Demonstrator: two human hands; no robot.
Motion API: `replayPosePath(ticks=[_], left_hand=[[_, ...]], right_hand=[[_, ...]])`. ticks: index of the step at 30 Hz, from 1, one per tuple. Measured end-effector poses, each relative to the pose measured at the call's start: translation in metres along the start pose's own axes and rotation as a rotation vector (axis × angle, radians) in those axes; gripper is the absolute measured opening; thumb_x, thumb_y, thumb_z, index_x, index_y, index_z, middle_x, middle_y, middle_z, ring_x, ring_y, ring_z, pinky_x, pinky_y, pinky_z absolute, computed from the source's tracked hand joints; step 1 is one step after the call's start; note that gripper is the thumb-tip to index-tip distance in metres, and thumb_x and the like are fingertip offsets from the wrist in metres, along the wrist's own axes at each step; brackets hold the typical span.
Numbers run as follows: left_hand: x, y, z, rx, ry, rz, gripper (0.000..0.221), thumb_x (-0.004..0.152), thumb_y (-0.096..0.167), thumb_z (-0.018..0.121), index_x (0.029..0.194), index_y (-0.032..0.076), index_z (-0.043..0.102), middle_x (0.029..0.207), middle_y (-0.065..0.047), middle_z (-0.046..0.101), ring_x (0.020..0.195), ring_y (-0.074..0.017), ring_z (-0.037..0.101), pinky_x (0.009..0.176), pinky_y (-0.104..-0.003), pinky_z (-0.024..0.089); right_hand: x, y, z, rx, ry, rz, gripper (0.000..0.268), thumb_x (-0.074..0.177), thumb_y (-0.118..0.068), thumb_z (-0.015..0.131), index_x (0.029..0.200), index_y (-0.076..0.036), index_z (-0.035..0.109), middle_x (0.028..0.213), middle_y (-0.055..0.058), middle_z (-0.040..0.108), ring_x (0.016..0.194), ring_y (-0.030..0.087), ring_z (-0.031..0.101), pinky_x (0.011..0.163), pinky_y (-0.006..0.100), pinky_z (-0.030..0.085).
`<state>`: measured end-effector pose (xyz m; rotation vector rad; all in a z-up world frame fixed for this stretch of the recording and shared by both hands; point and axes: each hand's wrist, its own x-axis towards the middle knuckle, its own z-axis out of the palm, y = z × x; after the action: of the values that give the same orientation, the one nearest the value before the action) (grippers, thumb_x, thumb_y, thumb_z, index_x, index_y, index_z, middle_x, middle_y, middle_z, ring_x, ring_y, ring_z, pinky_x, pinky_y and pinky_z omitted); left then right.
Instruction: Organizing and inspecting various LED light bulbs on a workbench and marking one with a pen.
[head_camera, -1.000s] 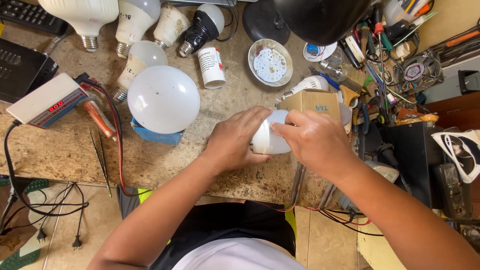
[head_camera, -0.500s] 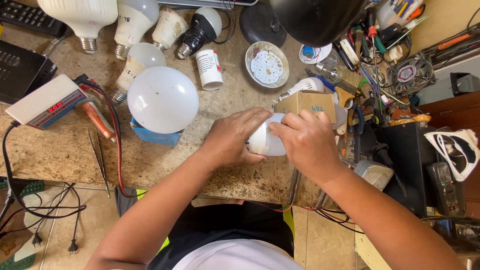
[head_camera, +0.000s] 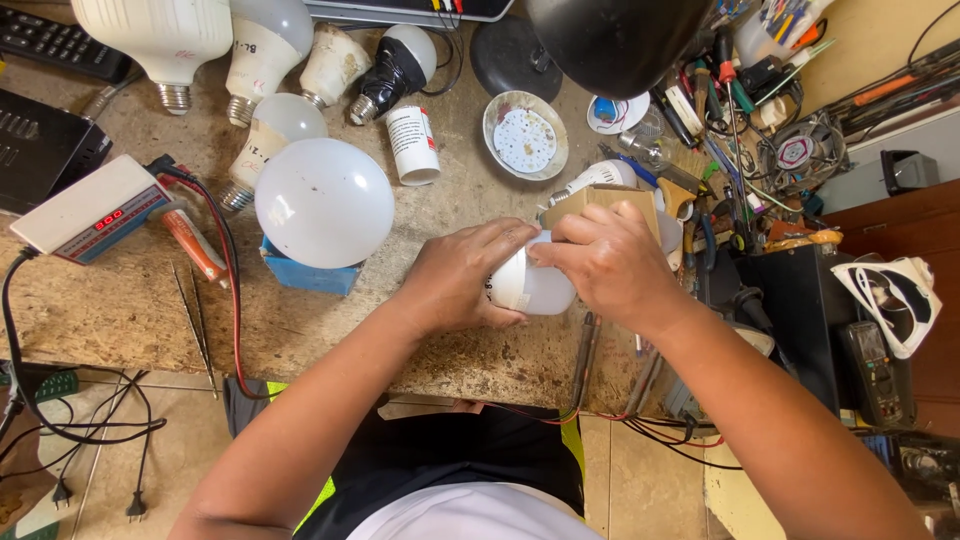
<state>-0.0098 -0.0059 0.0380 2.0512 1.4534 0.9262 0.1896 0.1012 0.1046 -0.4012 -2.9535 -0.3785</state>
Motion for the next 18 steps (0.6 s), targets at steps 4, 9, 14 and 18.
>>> replayPosePath(ticks=[4,9,14,18], left_hand=[[0.001,-0.002,-0.003,-0.044,0.002,0.006,0.102,0.066,0.032,0.097,0.150,0.005,0.045,0.142,-0.023,0.057,0.124,-0.0410,0.061,0.103,-0.058,0.052],[0.005,0.007,-0.007,-0.037,-0.087,-0.068,0.097,0.070,0.038,0.093,0.151,0.012,0.046,0.148,-0.018,0.054,0.139,-0.0383,0.047,0.117,-0.061,0.033],[0.014,0.026,0.006,-0.042,0.017,-0.288,0.074,0.094,0.061,0.050,0.148,0.010,0.048,0.143,-0.021,0.056,0.135,-0.0362,0.052,0.119,-0.071,0.010],[0.019,0.007,0.022,-0.052,0.086,-0.218,0.070,0.100,0.062,0.042,0.143,0.008,0.054,0.135,-0.021,0.062,0.129,-0.0366,0.059,0.118,-0.063,0.029]], right_hand=[[0.000,-0.003,-0.003,0.152,-0.066,0.116,0.016,0.100,-0.030,0.063,0.097,-0.027,0.079,0.085,-0.004,0.062,0.079,0.017,0.060,0.077,0.034,0.040],[-0.001,-0.005,-0.011,0.138,-0.156,0.195,0.017,0.100,-0.028,0.063,0.100,-0.031,0.080,0.085,-0.004,0.065,0.081,0.015,0.060,0.079,0.033,0.040],[-0.003,-0.006,-0.010,0.093,-0.183,0.243,0.014,0.097,-0.030,0.065,0.100,-0.033,0.078,0.087,-0.006,0.063,0.082,0.017,0.063,0.076,0.036,0.043],[0.005,-0.003,-0.012,0.185,-0.195,0.275,0.016,0.098,-0.027,0.065,0.099,-0.030,0.080,0.086,-0.005,0.066,0.082,0.017,0.065,0.076,0.036,0.044]])
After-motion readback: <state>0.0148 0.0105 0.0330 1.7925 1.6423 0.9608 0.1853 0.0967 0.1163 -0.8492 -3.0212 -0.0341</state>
